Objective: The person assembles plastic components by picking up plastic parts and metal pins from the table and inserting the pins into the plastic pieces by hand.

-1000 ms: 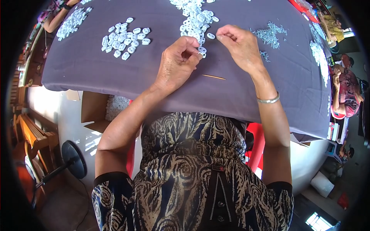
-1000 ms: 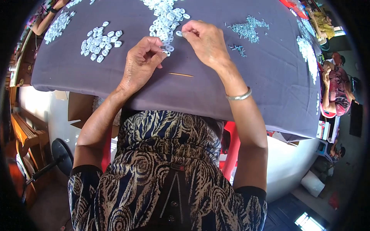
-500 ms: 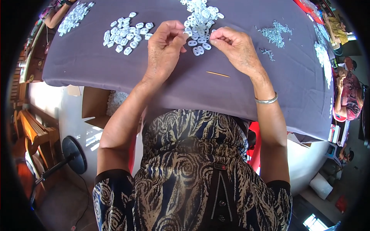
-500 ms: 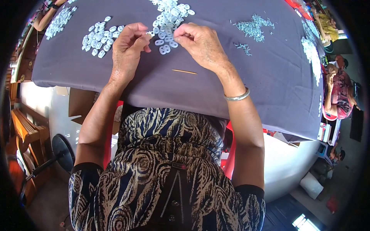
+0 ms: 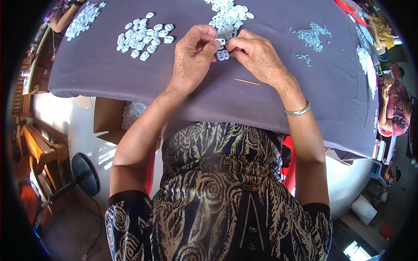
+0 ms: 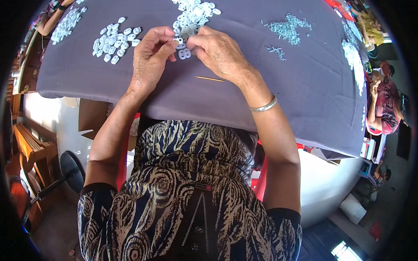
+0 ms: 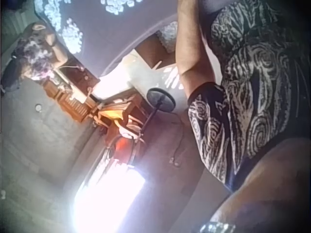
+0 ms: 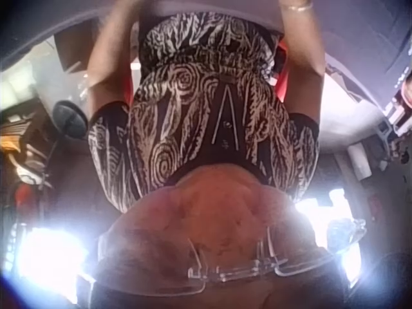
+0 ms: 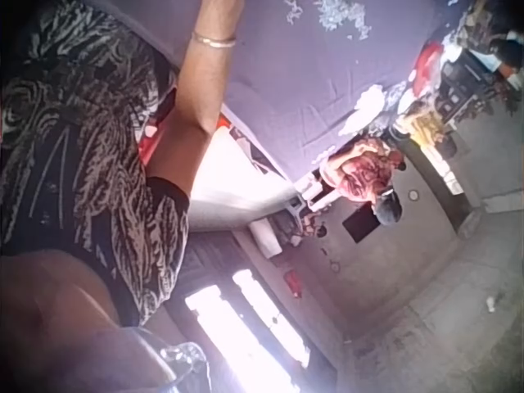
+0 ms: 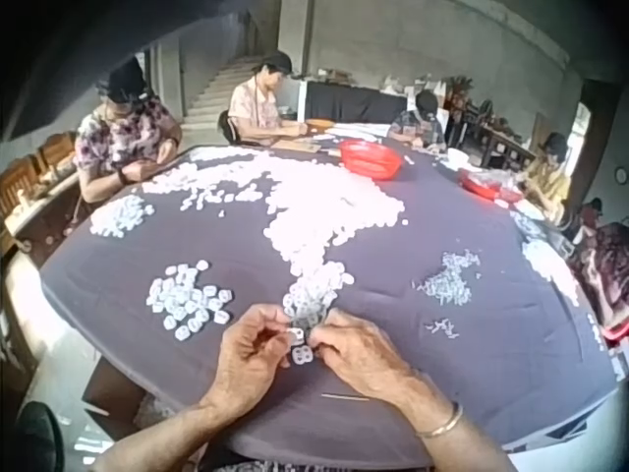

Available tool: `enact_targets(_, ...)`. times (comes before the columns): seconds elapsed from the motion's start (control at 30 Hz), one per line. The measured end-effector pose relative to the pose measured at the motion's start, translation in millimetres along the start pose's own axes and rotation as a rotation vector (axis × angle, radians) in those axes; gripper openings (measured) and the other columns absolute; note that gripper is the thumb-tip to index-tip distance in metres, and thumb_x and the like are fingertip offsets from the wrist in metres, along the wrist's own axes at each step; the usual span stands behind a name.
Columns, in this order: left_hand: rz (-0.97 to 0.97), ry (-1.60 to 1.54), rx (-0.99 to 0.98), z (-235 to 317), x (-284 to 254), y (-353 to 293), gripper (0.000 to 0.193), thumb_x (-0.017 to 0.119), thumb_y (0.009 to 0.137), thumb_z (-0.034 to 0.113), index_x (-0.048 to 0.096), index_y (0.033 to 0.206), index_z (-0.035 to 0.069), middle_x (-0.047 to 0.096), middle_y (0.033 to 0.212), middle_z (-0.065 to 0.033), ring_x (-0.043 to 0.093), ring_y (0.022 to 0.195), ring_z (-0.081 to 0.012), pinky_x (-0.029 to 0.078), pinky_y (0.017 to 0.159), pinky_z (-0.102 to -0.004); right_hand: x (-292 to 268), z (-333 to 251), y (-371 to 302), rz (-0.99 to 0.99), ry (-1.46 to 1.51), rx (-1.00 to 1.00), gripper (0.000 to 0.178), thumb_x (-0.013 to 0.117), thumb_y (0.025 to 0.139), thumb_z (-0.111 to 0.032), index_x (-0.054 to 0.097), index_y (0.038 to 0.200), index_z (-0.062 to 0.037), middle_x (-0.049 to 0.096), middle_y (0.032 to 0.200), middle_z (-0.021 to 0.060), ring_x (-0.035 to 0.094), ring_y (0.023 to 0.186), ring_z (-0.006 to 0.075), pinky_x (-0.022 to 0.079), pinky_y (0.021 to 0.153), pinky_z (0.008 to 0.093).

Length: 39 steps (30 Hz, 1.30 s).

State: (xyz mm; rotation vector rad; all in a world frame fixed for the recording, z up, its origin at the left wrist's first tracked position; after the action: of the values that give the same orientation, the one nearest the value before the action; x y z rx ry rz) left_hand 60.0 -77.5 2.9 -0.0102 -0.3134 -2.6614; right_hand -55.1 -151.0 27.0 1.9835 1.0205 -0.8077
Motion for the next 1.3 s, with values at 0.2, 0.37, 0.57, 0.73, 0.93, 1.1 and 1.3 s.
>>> enact_targets(0.2, -0.023, 0.014, -0.027, 0.4, 4.3, -1.3, 0.018, 0.058, 0.085, 0.001, 0.055, 0.103, 0.003, 0.058, 0.081, -0.002, 0.054, 0.069, -0.0063, 0.048, 0.058, -0.0216, -4.8, 1.3, -1.1, 0.002, 0.023, 0.018, 0.009, 0.062, 0.077, 0.001, 0.055, 0.082, -0.0024, 0.049, 0.072, 0.0041, 0.051, 0.064, 0.0155, 0.043, 0.06, 0.0297)
enact_targets(0.37, -0.076, 0.053, -0.016, 3.0, 15.3, -6.1, 0.018, 0.058, 0.086, 0.001, 0.055, 0.103, 0.004, 0.058, 0.081, -0.0014, 0.053, 0.068, -0.0054, 0.048, 0.057, -0.0216, -12.3, 18.2, -3.3, 0.03, 0.363, 0.184, 0.006, 0.062, 0.082, -0.001, 0.057, 0.084, -0.0036, 0.051, 0.072, -0.0028, 0.046, 0.063, 0.0062, 0.038, 0.057, 0.0227)
enact_targets(0.57, -0.157, 0.085, -0.034, 1.1, 23.6, -9.4, 0.02, 0.059, 0.085, 0.0, 0.055, 0.104, 0.006, 0.058, 0.077, -0.0002, 0.051, 0.064, -0.0046, 0.046, 0.056, -0.021, -14.6, 13.6, -3.2, 0.014, 0.711, 0.276, 0.004, 0.063, 0.086, -0.005, 0.059, 0.087, -0.0051, 0.053, 0.076, -0.0063, 0.043, 0.063, 0.0015, 0.035, 0.055, 0.0173)
enact_targets(0.73, -0.151, 0.118, 0.015, 1.5, 24.0, -8.9, 0.022, 0.059, 0.085, -0.001, 0.055, 0.105, 0.006, 0.06, 0.076, -0.0009, 0.052, 0.064, -0.0052, 0.046, 0.059, -0.0215, -7.7, 17.0, -3.1, -0.03, 0.684, 0.277, 0.005, 0.062, 0.087, -0.005, 0.059, 0.091, -0.005, 0.054, 0.079, -0.0056, 0.045, 0.067, 0.0019, 0.037, 0.057, 0.0175)
enact_targets(0.93, -0.175, 0.151, 0.015, 4.0, 26.0, -9.8, 0.022, 0.058, 0.085, -0.002, 0.054, 0.105, 0.005, 0.063, 0.079, -0.0025, 0.054, 0.067, -0.0056, 0.047, 0.062, -0.0222, -6.8, 16.6, -4.1, -0.027, 0.677, 0.279, 0.01, 0.059, 0.088, -0.002, 0.057, 0.098, -0.0037, 0.055, 0.086, -0.0041, 0.049, 0.076, 0.0028, 0.042, 0.068, 0.0186)
enact_targets(1.1, -0.176, 0.142, -0.003, 4.6, 26.4, -10.3, 0.022, 0.058, 0.085, -0.001, 0.054, 0.105, 0.005, 0.062, 0.078, -0.0021, 0.054, 0.066, -0.0053, 0.046, 0.062, -0.022, -6.2, 15.4, -3.3, -0.039, 0.683, 0.26, 0.015, 0.059, 0.088, -0.003, 0.058, 0.103, -0.0032, 0.057, 0.086, -0.0035, 0.052, 0.078, 0.0034, 0.044, 0.071, 0.0194)
enact_targets(1.3, -0.167, 0.149, -0.005, 3.0, 25.6, -9.5, 0.021, 0.059, 0.085, -0.002, 0.054, 0.104, 0.005, 0.062, 0.077, -0.0014, 0.053, 0.066, -0.005, 0.046, 0.062, -0.0216, -5.1, 15.8, -4.2, -0.045, 0.628, 0.288, 0.02, 0.059, 0.088, -0.003, 0.059, 0.108, -0.0034, 0.06, 0.087, -0.0035, 0.054, 0.082, 0.0033, 0.045, 0.074, 0.0196)
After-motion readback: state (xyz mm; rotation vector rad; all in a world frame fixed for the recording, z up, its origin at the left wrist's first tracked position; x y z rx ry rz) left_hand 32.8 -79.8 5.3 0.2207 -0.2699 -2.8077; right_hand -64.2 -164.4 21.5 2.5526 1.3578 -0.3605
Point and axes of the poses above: each hand's wrist, its own y-axis towards the middle knuckle, its own x-axis out of the palm, z = x × y, the point moved 8 cm from there along y, towards the middle knuckle
